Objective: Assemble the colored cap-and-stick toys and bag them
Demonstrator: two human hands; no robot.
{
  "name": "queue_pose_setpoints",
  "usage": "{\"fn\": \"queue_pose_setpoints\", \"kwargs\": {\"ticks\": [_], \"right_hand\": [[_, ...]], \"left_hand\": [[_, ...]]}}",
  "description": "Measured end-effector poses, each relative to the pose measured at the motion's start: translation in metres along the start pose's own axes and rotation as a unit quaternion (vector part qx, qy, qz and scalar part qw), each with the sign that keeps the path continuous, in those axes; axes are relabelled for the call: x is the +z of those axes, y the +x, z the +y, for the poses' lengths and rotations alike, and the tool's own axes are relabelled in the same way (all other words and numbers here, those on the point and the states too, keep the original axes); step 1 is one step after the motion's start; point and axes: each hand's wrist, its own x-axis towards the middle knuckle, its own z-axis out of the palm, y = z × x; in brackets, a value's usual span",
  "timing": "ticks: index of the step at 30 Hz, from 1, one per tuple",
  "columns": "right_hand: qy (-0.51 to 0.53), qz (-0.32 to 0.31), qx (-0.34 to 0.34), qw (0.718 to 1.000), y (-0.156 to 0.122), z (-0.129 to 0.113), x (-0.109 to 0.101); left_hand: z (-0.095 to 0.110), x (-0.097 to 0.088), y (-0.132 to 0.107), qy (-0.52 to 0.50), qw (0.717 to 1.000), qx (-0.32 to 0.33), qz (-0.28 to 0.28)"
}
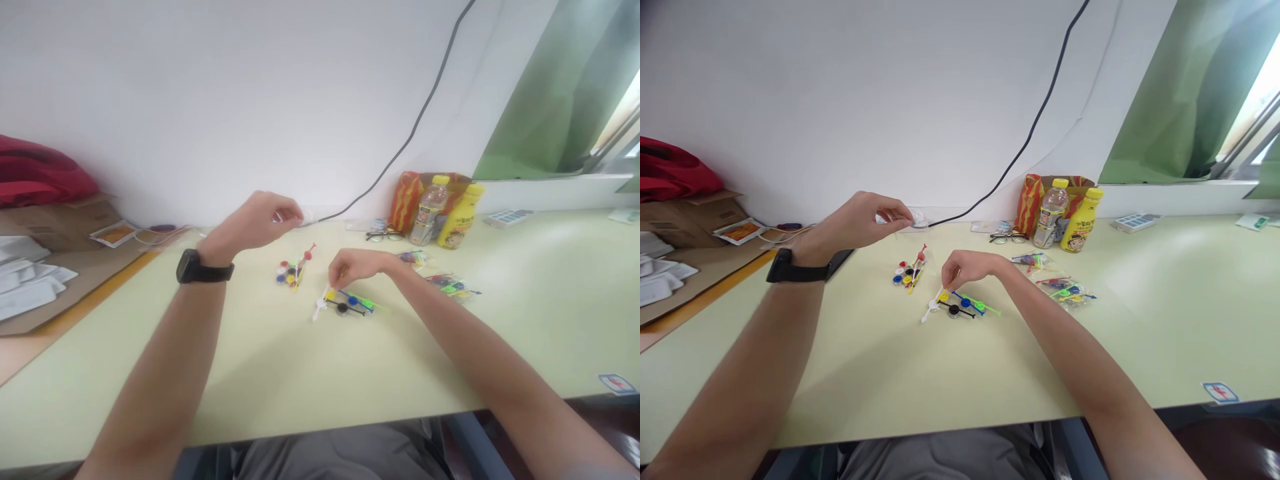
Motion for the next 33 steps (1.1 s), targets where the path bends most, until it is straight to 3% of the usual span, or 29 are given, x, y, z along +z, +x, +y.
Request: {"fn": "queue_pose_setpoints", "kwargs": {"ticks": [12,25,33], "right_hand": [[0.034,0.031,-0.031,0.998,0.015,0.001,0.022],[0.042,0.01,-0.009,0.999,0.007,0.002,0.017],[0.066,0.01,-0.001,0.998,0.012,0.01,0.017]], "left_hand": [[-0.001,0.001,0.001,0.001,1.0,0.001,-0.01],[-0.006,0.006,0.001,0.006,0.998,-0.026,-0.049],[-0.025,0.018,0.004,-0.005,0.996,-0.03,-0.089]]}}
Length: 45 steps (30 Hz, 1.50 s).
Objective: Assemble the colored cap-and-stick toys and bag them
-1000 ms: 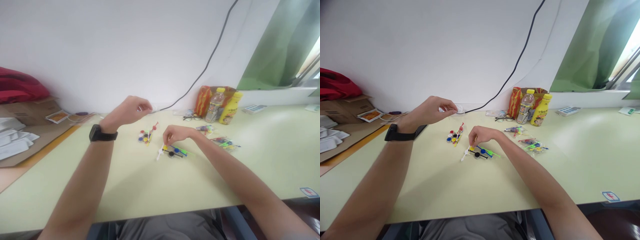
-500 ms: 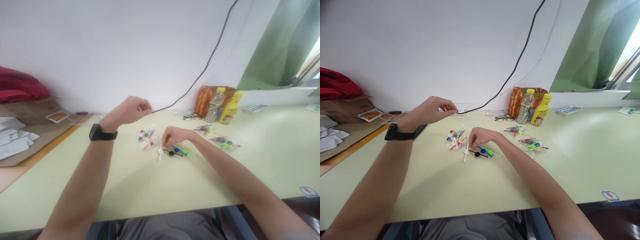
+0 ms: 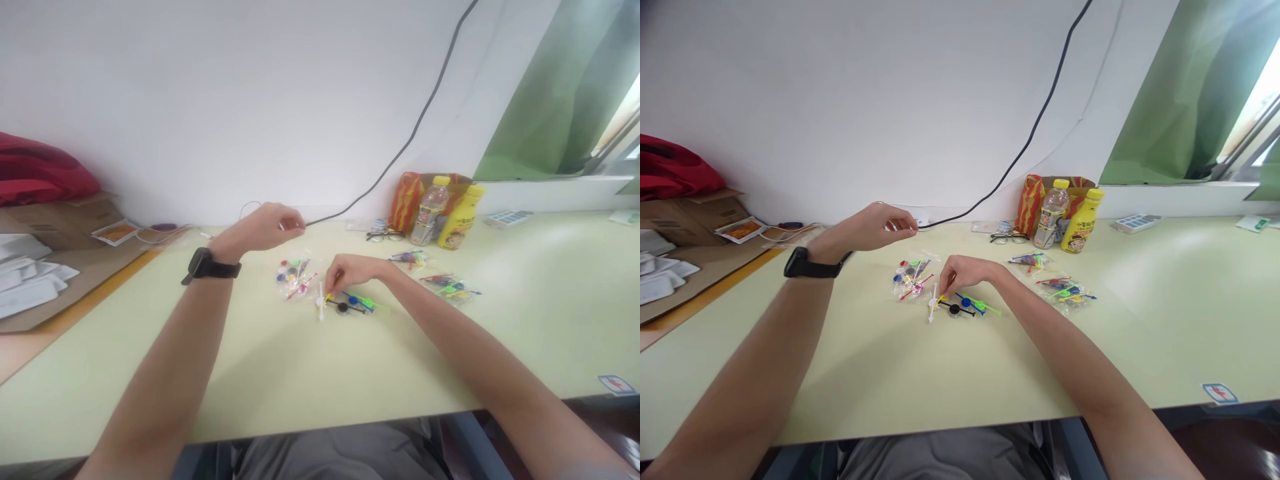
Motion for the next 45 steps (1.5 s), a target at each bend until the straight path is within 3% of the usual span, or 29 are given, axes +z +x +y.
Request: {"fn": "queue_pose_setpoints", "kwargs": {"ticks": [11,16,22,31,40,45], "right_hand": [[0.009,0.006,0.032,0.999,0.005,0.009,0.004],[-0.067,-0.029,0.006,0.997,0.005,0.001,0.003],[-0.143,-0.045,0.029,0.988,-0.004,-0.014,-0.005],[-0.222,-0.029,0.044,0.974,-0.006,-0.025,-0.003],[-0.202,-0.014,0.04,0.979,-0.013,-0.027,-0.012],[-0.204,-0.001,0.037,0.978,-0.008,-0.022,-0.006]], "left_hand": [[-0.035,0.044,0.009,0.022,0.997,-0.029,-0.075],[-0.051,0.07,0.007,0.04,0.993,-0.055,-0.093],[-0.063,0.088,0.008,0.042,0.993,-0.062,-0.096],[-0.071,0.081,0.01,-0.003,0.993,-0.054,-0.102],[-0.05,0.059,0.013,-0.015,0.999,-0.012,-0.042],[-0.042,0.048,0.011,-0.016,1.0,0.008,-0.003]]}}
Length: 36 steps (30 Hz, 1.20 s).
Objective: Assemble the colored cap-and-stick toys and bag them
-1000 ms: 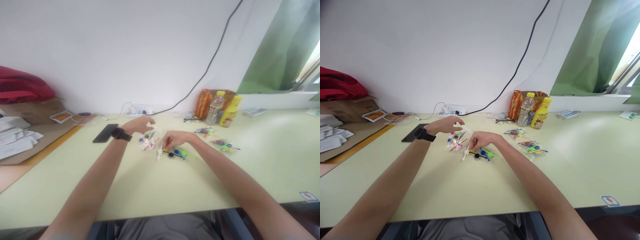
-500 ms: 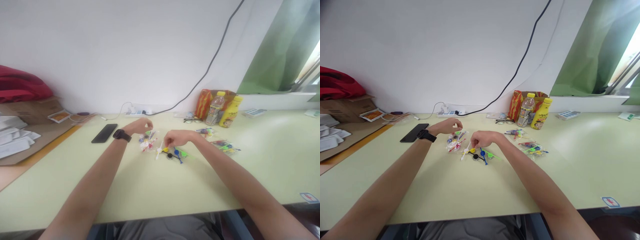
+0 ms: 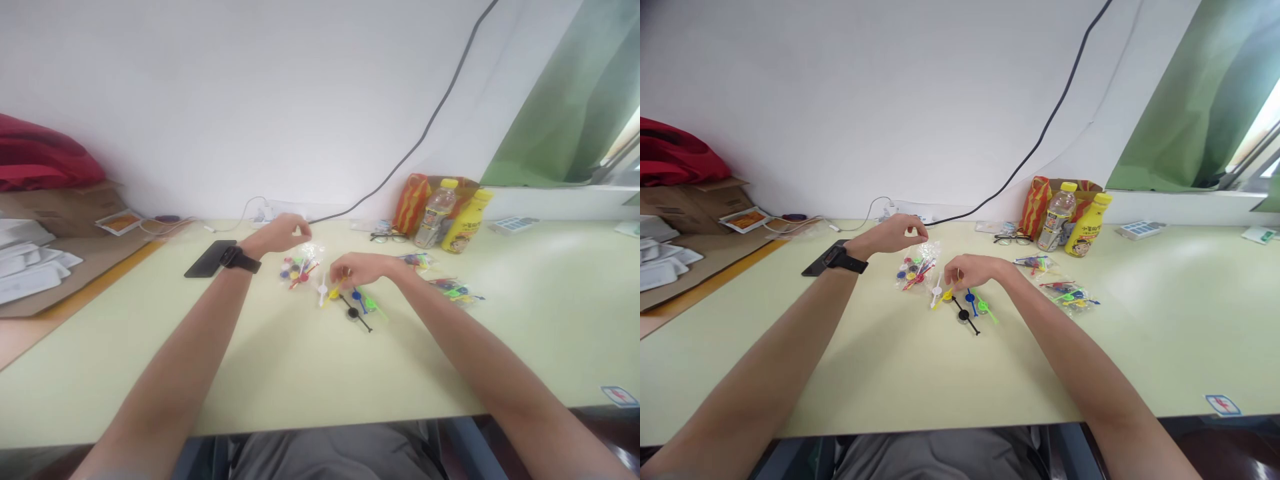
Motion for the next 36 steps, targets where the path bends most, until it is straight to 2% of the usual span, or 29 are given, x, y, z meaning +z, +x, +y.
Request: {"fn": "queue_pose_setpoints", "kwargs": {"ticks": [4,7,9,11,16,19,21,23,25,27,28,36], "right_hand": [[0.026,-0.027,0.001,0.999,0.01,-0.006,0.015],[-0.005,-0.051,0.014,0.999,0.016,-0.012,0.023],[-0.028,-0.069,0.017,0.997,0.015,-0.015,0.022],[-0.041,-0.06,0.012,0.997,0.01,-0.018,0.014],[-0.016,0.083,-0.011,0.996,-0.021,-0.031,-0.024],[0.042,0.185,0.011,0.982,-0.038,-0.037,-0.042],[0.09,0.284,0.013,0.955,-0.044,-0.039,-0.048],[0.145,0.385,-0.019,0.911,-0.043,-0.041,-0.049],[0.196,0.456,-0.061,0.866,-0.038,-0.042,-0.048],[0.222,0.495,-0.081,0.836,-0.031,-0.043,-0.045],[0.219,0.506,-0.081,0.83,-0.028,-0.044,-0.044],[0.09,0.552,-0.036,0.828,-0.021,-0.033,-0.042]], "left_hand": [[0.002,-0.003,-0.002,-0.003,1.0,-0.006,0.0],[0.005,-0.004,-0.002,0.001,1.0,-0.016,0.0],[0.009,-0.006,-0.002,-0.001,1.0,-0.014,0.001],[0.014,-0.008,-0.002,-0.006,1.0,-0.007,0.004],[0.031,-0.018,-0.002,-0.014,0.999,0.025,0.023],[0.043,-0.023,-0.002,-0.017,0.999,0.032,0.026],[0.052,-0.025,-0.003,-0.023,0.999,0.037,0.022],[0.061,-0.027,-0.004,-0.033,0.998,0.046,0.021],[0.069,-0.027,-0.004,-0.041,0.997,0.057,0.025],[0.075,-0.027,-0.004,-0.042,0.996,0.067,0.028],[0.077,-0.027,-0.004,-0.039,0.996,0.07,0.028],[0.081,-0.024,-0.003,-0.037,0.995,0.088,0.032]]}}
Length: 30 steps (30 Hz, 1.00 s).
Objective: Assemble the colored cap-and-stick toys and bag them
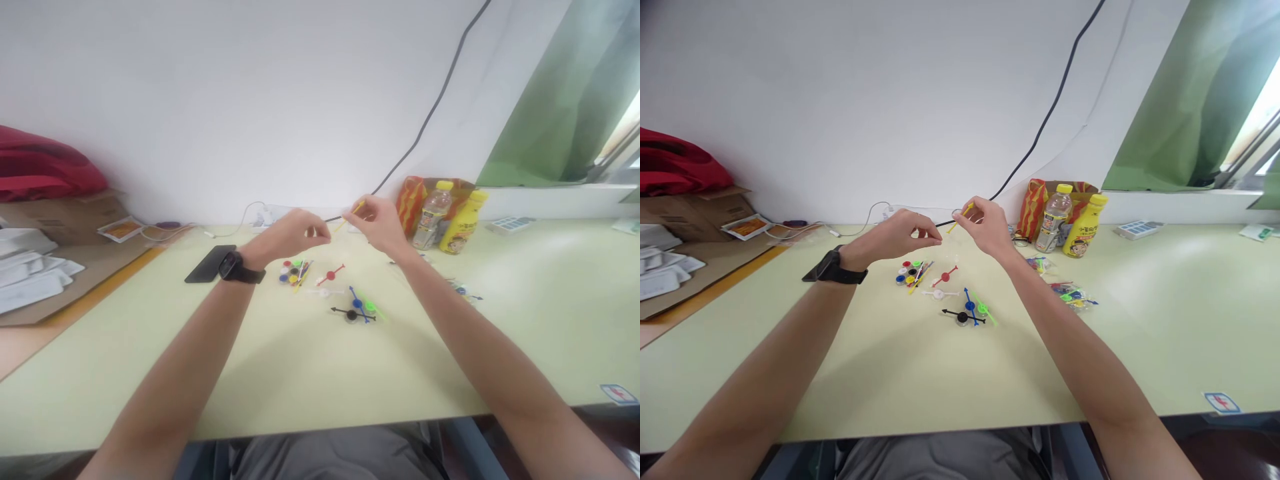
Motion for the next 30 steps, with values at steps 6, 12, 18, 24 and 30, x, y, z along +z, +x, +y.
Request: {"fn": "queue_pose_setpoints", "kwargs": {"ticks": [6,12,18,24,30], "right_hand": [[-0.073,-0.147,-0.029,0.986,-0.005,-0.002,0.003],[-0.167,-0.12,-0.025,0.978,-0.006,-0.006,-0.001],[-0.263,-0.368,0.107,0.885,-0.008,0.021,-0.009],[-0.148,-0.54,0.057,0.827,-0.029,0.035,0.026],[-0.094,-0.519,0.045,0.848,-0.048,0.032,0.055]], "left_hand": [[0.002,-0.001,0.0,-0.005,1.0,0.005,0.0],[-0.002,-0.006,-0.002,0.008,1.0,-0.013,-0.006],[-0.012,-0.021,-0.01,0.048,0.997,-0.052,0.044],[-0.014,-0.024,-0.01,0.064,0.993,-0.074,0.068],[-0.012,-0.022,-0.01,0.072,0.993,-0.075,0.062]]}}
